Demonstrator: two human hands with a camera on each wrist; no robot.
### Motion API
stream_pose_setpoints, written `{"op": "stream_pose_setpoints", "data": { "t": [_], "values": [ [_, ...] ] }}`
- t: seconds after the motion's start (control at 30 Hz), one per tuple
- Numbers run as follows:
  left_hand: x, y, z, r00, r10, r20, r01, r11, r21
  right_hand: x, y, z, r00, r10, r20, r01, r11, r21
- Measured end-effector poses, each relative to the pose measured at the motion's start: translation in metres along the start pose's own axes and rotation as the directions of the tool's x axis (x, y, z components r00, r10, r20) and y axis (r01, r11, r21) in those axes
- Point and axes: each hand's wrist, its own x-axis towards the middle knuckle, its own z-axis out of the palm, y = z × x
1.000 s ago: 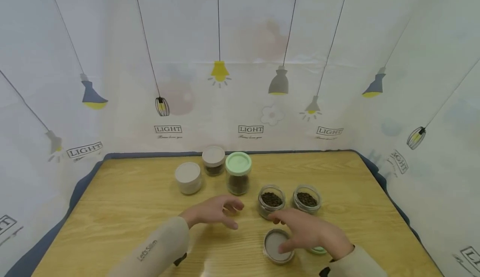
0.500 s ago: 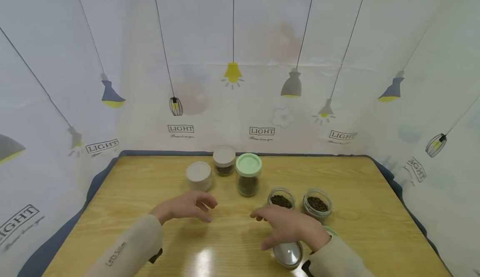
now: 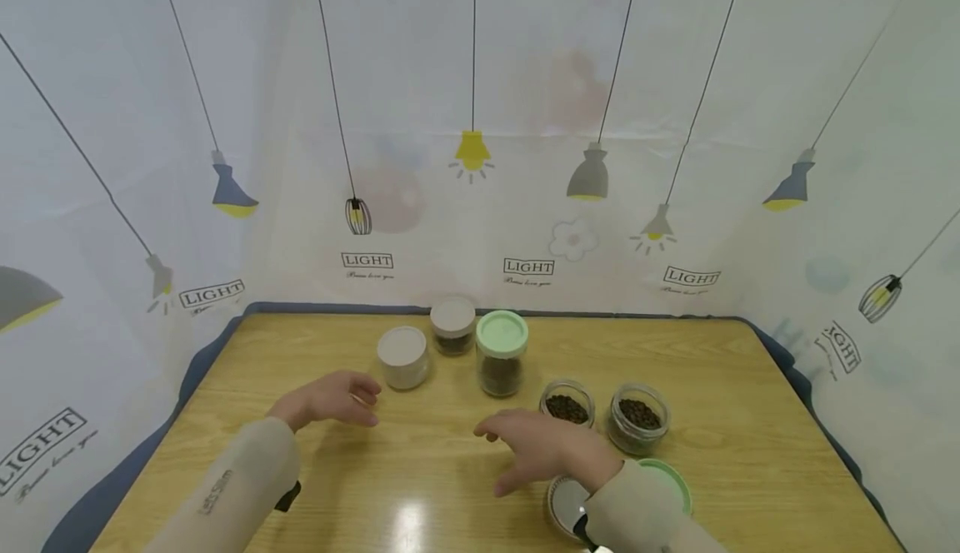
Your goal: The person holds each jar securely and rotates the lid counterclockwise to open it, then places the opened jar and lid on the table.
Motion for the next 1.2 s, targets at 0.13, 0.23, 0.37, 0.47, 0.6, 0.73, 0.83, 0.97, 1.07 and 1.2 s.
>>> {"op": "stream_pose_setpoints", "data": {
  "t": [0.13,0.23,0.37,0.47,0.6,0.73,0.83,0.97,1.07,1.2],
  "values": [
    [0.006,-0.004,-0.004,0.996,-0.062,-0.059,0.063,0.998,0.010,0.004,0.000,0.003,1.000,0.005,0.019,-0.004,1.000,-0.010],
    [0.011,-0.003,-0.004,0.990,-0.099,-0.102,0.101,0.995,0.011,0.006,0.001,0.005,0.999,0.010,0.037,-0.010,1.000,-0.003],
    [0.021,0.001,-0.001,0.978,-0.149,-0.149,0.149,0.989,-0.006,0.009,0.002,0.006,0.998,0.014,0.054,-0.015,1.000,0.012],
    [0.028,0.003,0.003,0.969,-0.170,-0.181,0.165,0.985,-0.044,0.010,0.001,0.007,0.998,0.012,0.057,-0.012,1.000,0.007],
    [0.038,0.006,0.009,0.957,-0.173,-0.231,0.150,0.982,-0.117,0.010,-0.001,0.007,0.998,0.017,0.056,-0.017,1.000,-0.001],
    [0.047,0.007,0.015,0.944,-0.170,-0.282,0.127,0.978,-0.163,0.011,-0.001,0.009,0.998,0.020,0.059,-0.021,1.000,0.008],
    [0.051,0.007,0.018,0.936,-0.157,-0.314,0.106,0.979,-0.174,0.012,0.000,0.009,0.998,0.021,0.067,-0.023,0.999,0.024],
    [0.055,0.010,0.021,0.928,-0.128,-0.350,0.071,0.982,-0.172,0.012,0.001,0.010,0.997,0.025,0.074,-0.028,0.999,0.035],
    [0.057,0.012,0.022,0.923,-0.113,-0.368,0.055,0.985,-0.164,0.012,0.002,0.009,0.997,0.022,0.071,-0.025,0.999,0.031],
    [0.061,0.013,0.023,0.917,-0.097,-0.388,0.041,0.988,-0.150,0.012,0.002,0.008,0.997,0.020,0.068,-0.022,0.999,0.023]
  ]
}}
